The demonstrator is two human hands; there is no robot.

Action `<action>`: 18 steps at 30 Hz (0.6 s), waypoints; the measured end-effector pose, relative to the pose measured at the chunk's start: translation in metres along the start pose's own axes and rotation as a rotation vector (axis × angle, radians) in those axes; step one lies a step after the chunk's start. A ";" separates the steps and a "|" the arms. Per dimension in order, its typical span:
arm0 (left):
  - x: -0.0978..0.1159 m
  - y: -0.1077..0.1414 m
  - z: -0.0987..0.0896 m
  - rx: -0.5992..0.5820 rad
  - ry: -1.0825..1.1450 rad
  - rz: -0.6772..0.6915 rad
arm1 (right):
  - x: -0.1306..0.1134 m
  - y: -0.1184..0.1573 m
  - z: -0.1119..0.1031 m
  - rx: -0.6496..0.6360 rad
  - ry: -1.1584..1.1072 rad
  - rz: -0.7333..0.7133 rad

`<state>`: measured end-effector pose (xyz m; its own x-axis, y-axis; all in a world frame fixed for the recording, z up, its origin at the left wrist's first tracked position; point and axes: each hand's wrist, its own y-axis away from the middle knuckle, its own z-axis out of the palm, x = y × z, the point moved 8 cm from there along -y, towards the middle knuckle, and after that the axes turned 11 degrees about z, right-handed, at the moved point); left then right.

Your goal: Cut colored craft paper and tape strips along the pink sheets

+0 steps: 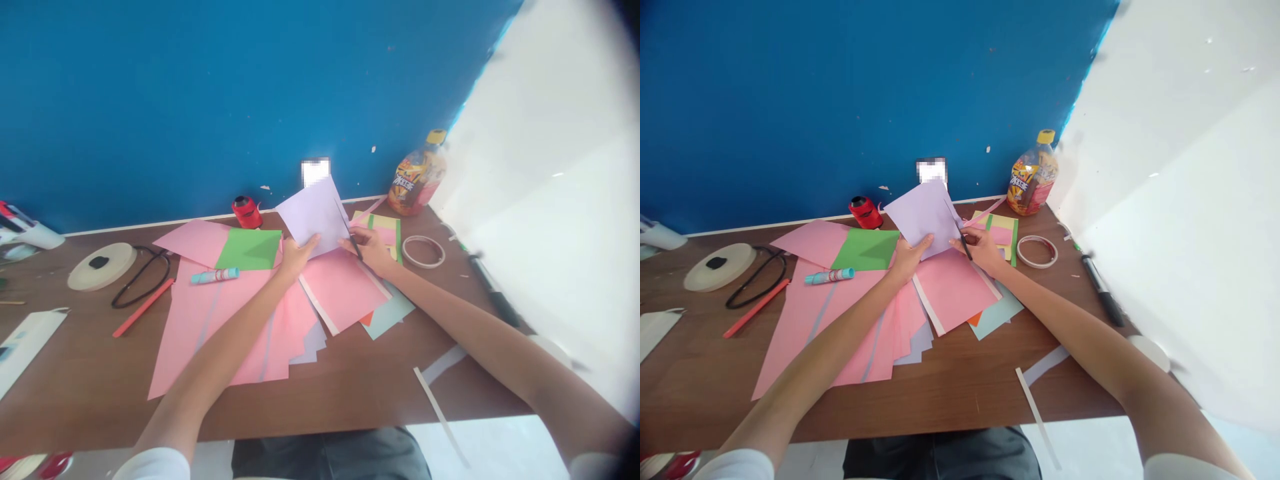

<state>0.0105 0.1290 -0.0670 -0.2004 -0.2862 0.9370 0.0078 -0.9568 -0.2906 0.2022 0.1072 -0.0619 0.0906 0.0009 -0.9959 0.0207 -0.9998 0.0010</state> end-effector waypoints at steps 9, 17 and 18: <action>-0.003 -0.003 -0.001 -0.065 -0.078 0.064 | -0.003 0.001 0.000 0.013 0.002 0.004; -0.004 -0.002 -0.002 -0.054 -0.078 0.055 | -0.002 0.002 -0.001 0.007 0.011 0.002; -0.003 -0.001 -0.003 -0.041 -0.070 0.048 | -0.002 0.002 -0.001 0.009 0.014 0.004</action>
<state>0.0085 0.1315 -0.0703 -0.1319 -0.3363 0.9325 -0.0247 -0.9393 -0.3422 0.2033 0.1056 -0.0595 0.1045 -0.0029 -0.9945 0.0115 -0.9999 0.0042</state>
